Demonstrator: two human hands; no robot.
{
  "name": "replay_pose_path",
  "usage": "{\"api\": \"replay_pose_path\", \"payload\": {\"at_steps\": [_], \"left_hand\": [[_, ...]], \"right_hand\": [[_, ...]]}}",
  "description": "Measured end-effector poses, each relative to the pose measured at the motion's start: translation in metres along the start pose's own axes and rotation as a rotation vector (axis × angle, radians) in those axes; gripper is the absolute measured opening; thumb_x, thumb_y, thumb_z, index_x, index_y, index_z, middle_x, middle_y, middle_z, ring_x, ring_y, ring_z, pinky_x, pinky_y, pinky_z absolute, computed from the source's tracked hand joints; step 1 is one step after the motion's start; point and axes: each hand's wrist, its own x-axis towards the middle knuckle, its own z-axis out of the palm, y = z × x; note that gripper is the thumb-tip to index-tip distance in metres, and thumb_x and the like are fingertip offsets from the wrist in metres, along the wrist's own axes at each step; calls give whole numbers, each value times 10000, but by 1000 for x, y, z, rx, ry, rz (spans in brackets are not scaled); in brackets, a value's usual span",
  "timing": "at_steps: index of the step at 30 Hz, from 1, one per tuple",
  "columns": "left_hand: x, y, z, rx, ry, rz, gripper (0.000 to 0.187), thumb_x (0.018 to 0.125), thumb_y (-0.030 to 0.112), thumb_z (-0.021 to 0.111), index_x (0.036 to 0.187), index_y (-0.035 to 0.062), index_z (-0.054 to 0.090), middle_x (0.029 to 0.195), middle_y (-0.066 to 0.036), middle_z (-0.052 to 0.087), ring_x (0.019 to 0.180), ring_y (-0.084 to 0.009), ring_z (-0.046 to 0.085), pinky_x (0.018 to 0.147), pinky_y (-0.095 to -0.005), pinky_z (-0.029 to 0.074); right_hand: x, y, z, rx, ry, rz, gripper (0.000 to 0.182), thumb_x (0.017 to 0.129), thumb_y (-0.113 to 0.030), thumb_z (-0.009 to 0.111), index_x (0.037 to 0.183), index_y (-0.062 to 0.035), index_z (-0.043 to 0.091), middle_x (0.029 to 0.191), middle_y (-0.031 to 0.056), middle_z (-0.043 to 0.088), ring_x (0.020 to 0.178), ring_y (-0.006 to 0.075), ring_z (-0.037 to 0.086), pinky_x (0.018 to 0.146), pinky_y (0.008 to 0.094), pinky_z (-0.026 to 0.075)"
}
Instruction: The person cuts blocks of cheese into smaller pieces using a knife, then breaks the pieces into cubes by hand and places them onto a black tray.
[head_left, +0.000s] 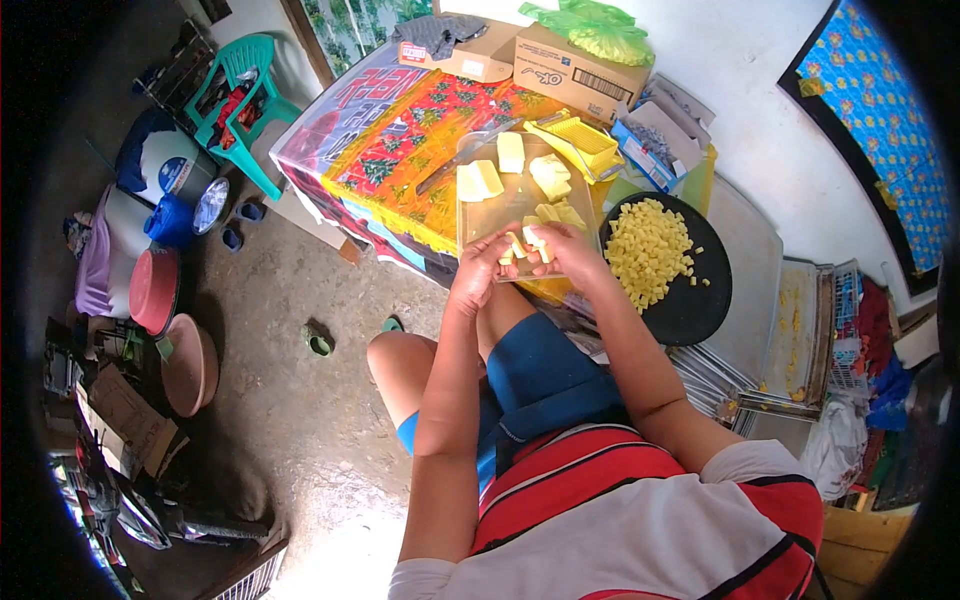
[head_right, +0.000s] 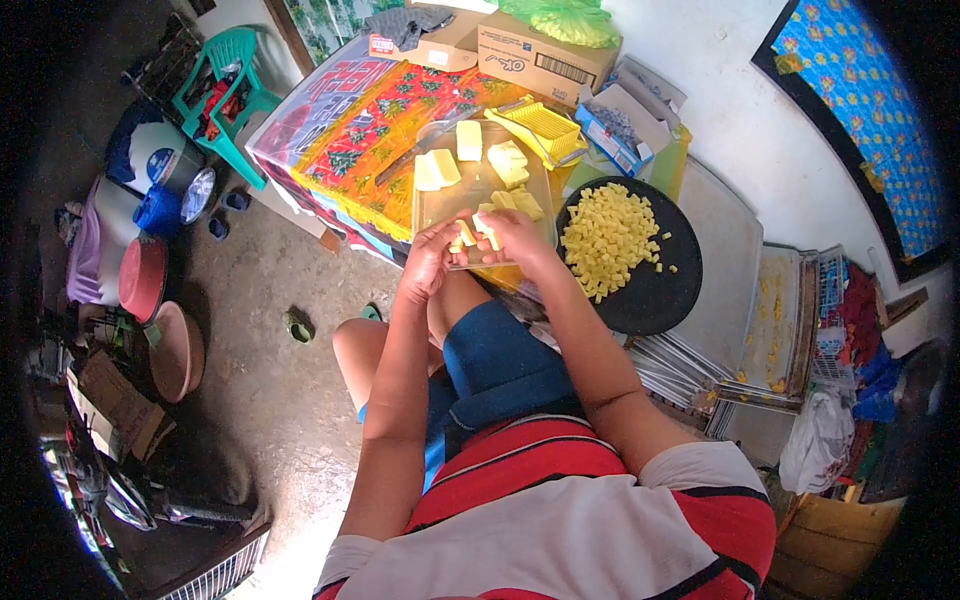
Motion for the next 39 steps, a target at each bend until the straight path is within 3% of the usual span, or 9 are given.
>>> {"api": "replay_pose_path", "payload": {"at_steps": [6,9,15,21,24,27,33,37,39], "left_hand": [[3,-1,0,-165,99,58,411,929,119,459,1310,-31,432,925,-146,655,602,-140,563,548,-234,480],[6,-3,1,-172,173,77,435,919,102,448,1330,-31,401,930,-143,652,584,-140,558,537,-235,477],[10,-7,1,-59,255,102,422,901,76,403,1311,-26,395,951,-150,643,592,-150,562,550,-250,474],[9,-6,2,-85,273,121,385,903,82,417,1273,-23,415,975,-144,643,619,-154,580,553,-251,474],[9,-7,2,-73,263,112,371,907,79,429,1265,-19,418,986,-138,642,638,-157,589,566,-259,480],[9,-7,1,-73,253,108,363,892,70,448,1245,-9,424,1003,-125,643,649,-145,584,563,-244,476],[6,-7,1,-131,237,120,378,895,77,459,1260,-2,402,953,-111,629,677,-160,595,578,-249,482],[6,-8,-3,-103,158,112,392,923,114,441,1295,19,359,937,-112,616,716,-179,601,629,-281,485],[4,-5,-1,-109,126,96,427,931,119,450,1327,26,322,955,-113,607,729,-177,603,622,-278,489]], "right_hand": [[20,-18,-3,-229,40,-196,334,848,-277,674,1047,-15,615,891,54,641,774,156,629,640,314,550],[45,-19,-2,-663,110,-590,282,796,-184,696,1012,-14,636,917,117,669,813,220,655,717,339,532],[87,-24,8,-911,-51,-580,231,731,-108,686,953,-43,682,926,147,684,894,272,660,781,339,511],[99,-35,10,-1097,-149,-451,291,783,-88,649,1071,-51,667,993,118,690,920,224,661,802,315,508],[95,-35,9,-1085,-215,-503,324,801,-65,609,1123,-63,650,964,103,694,885,191,659,786,288,509],[94,-42,7,-881,-169,-340,396,745,-83,638,1141,-66,643,992,129,673,860,218,641,778,314,501],[66,-31,3,-695,-229,-547,388,810,-14,592,1197,-48,607,901,59,667,786,107,584,724,260,484],[20,-44,20,-709,-379,-359,327,802,-22,605,1128,6,597,893,109,667,753,149,635,682,287,502],[23,-28,20,-739,-299,-535,328,798,-9,596,1125,17,595,896,115,671,743,167,648,688,299,507]]}}
